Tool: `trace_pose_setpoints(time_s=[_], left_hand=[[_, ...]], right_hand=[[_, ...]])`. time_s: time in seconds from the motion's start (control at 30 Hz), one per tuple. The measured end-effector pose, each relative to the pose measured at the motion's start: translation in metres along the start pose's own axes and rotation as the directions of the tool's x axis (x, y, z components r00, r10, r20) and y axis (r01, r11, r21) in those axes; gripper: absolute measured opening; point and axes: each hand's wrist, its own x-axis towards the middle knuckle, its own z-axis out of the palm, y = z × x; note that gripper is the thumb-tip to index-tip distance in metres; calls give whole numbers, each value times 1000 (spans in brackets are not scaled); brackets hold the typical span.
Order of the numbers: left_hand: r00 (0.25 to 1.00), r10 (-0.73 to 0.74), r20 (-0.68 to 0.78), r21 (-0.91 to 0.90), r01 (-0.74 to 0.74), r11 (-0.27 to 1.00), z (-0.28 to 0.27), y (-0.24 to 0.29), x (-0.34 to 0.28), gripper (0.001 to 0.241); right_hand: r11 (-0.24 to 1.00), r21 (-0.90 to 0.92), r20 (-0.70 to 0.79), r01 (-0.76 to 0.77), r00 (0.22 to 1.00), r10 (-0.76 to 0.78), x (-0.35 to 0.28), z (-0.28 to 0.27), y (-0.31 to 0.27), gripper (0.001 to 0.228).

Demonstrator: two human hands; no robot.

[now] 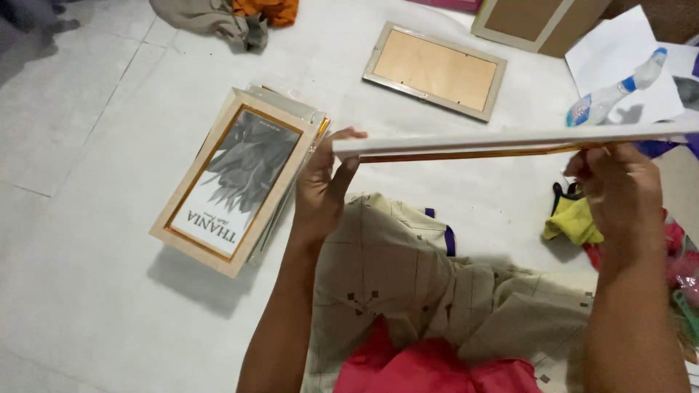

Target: Assembling picture frames by inserting backing boards, cleaning glass with a brush, and placing artwork inside.

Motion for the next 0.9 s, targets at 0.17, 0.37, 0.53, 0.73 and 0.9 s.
trace_pose_setpoints(time_s=[0.17, 0.37, 0.53, 0.73, 0.9], left_hand=[[983, 125, -136, 291, -81, 953, -48, 6, -46, 18], [953, 46, -301, 177, 9, 984, -92, 0, -111, 26], [869, -44, -492, 86, 98, 991, -135, -11, -150, 36], [743, -151, -652, -116, 100, 988, -181, -10, -158, 48], [641, -137, -755, 102, 321, 942, -205, -19, -160, 56]], right_hand=[[882, 445, 253, -153, 967, 40, -1, 47, -14, 55], [840, 419, 428, -344, 891, 152, 5, 116, -15, 77], [827, 348, 538, -442, 816, 210, 27, 183, 19, 79], [936, 151, 644, -317, 750, 150, 54, 276, 70, 80], [976, -80, 570, -201, 794, 210, 53, 366, 88, 65]])
